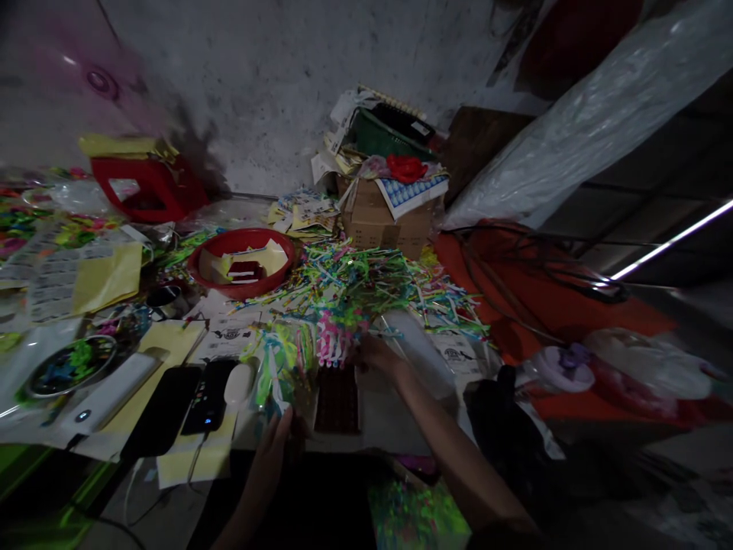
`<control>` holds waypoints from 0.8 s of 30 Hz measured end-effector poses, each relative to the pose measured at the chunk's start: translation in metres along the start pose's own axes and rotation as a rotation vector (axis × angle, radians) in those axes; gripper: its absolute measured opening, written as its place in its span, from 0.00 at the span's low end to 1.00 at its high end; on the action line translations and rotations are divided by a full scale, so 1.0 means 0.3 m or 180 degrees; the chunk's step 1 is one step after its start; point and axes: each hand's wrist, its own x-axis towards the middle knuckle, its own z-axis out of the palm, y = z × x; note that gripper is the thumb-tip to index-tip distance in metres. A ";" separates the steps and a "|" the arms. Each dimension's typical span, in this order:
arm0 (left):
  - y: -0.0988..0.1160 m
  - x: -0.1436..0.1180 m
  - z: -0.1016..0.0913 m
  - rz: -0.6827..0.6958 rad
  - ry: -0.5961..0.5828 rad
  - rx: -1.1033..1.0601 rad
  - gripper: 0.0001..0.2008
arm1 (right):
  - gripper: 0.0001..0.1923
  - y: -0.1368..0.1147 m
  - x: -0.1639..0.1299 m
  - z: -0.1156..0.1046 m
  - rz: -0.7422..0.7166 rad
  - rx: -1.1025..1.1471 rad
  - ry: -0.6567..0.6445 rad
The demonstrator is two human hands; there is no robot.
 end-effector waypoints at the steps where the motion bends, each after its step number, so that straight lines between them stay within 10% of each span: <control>1: -0.001 -0.001 0.009 -0.0034 -0.0124 -0.0121 0.24 | 0.19 0.004 -0.001 -0.001 0.0002 -0.0012 -0.0043; 8: -0.018 -0.002 0.026 -0.0061 -0.0807 -0.0491 0.27 | 0.22 0.031 -0.100 0.073 0.0002 0.0077 -0.0125; 13: -0.019 -0.014 0.014 0.0307 -0.1453 0.0027 0.25 | 0.19 -0.041 -0.258 0.250 -0.0407 0.0930 -0.0939; 18: -0.046 -0.029 0.002 0.0328 -0.2189 0.0302 0.21 | 0.14 -0.069 -0.330 0.336 -0.0488 0.1405 -0.0641; 24: -0.102 -0.001 -0.120 0.0523 -0.1126 0.1827 0.21 | 0.16 0.024 -0.256 0.179 -0.0015 0.1410 0.0541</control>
